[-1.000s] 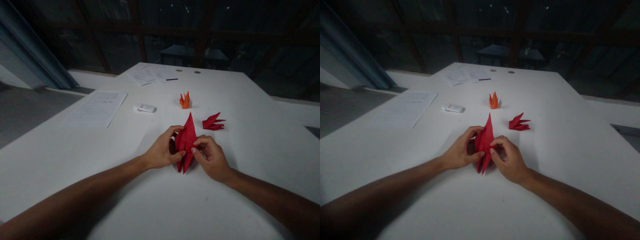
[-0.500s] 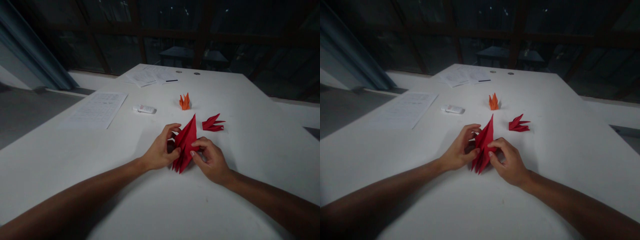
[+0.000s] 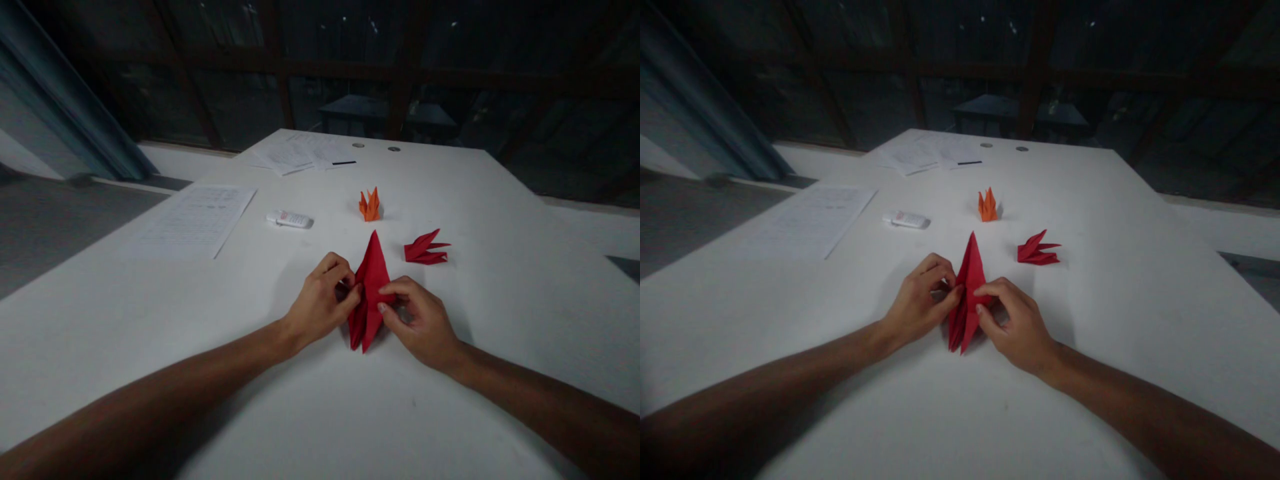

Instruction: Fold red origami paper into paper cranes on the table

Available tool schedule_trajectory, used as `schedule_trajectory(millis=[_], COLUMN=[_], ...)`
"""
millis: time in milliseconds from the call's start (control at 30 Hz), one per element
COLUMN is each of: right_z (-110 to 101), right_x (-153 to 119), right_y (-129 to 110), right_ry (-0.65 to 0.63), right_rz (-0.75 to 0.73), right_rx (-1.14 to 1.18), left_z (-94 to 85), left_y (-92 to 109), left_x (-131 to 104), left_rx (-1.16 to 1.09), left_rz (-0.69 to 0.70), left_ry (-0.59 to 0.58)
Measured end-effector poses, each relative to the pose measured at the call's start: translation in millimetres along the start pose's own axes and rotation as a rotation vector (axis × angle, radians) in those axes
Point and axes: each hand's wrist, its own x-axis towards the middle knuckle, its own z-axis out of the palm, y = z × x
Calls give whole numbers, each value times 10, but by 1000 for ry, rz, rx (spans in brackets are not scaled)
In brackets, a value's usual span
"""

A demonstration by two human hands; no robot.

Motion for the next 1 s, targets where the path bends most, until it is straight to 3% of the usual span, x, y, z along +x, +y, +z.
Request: schedule_trajectory(millis=[300,600,833,1000], right_z=[-4,30,80,66], right_x=[83,82,89,105], right_y=[12,-6,81,114], right_ry=[71,106,168,163], right_rz=[162,110,148,109], right_rx=[-62,-217,-382,-423], left_z=[-6,91,98,96], left_y=[-25,-8,-33,-37], left_x=[-29,-34,-111,-140], left_rx=[-44,-228,-116,-102], left_rz=[-80,-166,98,144], left_ry=[76,166,107,61])
